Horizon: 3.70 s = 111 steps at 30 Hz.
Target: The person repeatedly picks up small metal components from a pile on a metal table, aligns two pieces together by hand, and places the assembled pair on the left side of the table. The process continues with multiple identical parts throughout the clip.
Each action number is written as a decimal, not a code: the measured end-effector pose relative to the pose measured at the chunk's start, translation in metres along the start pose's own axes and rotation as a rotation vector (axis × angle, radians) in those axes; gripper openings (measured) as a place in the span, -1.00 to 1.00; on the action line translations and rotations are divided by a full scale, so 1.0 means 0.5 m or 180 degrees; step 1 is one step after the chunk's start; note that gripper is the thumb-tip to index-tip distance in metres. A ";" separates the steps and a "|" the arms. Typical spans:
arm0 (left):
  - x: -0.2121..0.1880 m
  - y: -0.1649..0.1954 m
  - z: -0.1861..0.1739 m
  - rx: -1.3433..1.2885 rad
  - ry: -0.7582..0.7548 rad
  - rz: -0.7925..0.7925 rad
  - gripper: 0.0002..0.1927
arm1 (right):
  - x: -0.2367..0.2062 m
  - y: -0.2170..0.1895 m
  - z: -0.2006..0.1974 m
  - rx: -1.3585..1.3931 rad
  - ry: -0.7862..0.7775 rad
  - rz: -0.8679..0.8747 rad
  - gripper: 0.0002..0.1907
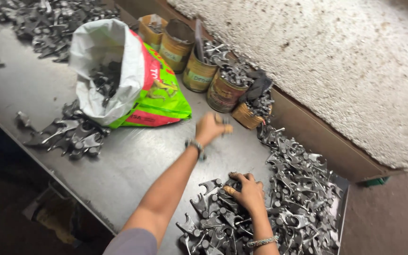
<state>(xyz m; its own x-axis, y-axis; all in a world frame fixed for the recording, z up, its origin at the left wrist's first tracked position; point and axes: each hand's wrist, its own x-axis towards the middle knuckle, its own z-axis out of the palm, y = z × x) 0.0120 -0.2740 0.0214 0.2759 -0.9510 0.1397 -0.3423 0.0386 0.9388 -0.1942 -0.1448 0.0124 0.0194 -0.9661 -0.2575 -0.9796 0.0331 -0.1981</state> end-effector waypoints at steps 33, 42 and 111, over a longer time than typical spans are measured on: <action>-0.704 -0.075 -0.114 0.0926 -0.1771 0.0145 0.26 | -0.484 0.079 0.129 0.0745 0.0974 -0.0217 -0.59; -0.690 -0.053 -0.097 0.1047 -0.1879 -0.0151 0.17 | -0.530 0.131 0.286 0.1397 0.1834 0.0188 -0.70; -0.688 -0.094 -0.003 -0.3214 -0.2976 -0.3468 -0.65 | -0.526 0.244 0.281 0.4824 0.1338 0.0718 -0.48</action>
<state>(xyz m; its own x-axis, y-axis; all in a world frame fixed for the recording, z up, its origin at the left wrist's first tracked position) -0.0655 0.0519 -0.0703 -0.7077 -0.4978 -0.5014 0.3727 -0.8659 0.3337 -0.2908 0.1496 -0.0771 -0.3983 -0.8967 -0.1931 0.1483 0.1448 -0.9783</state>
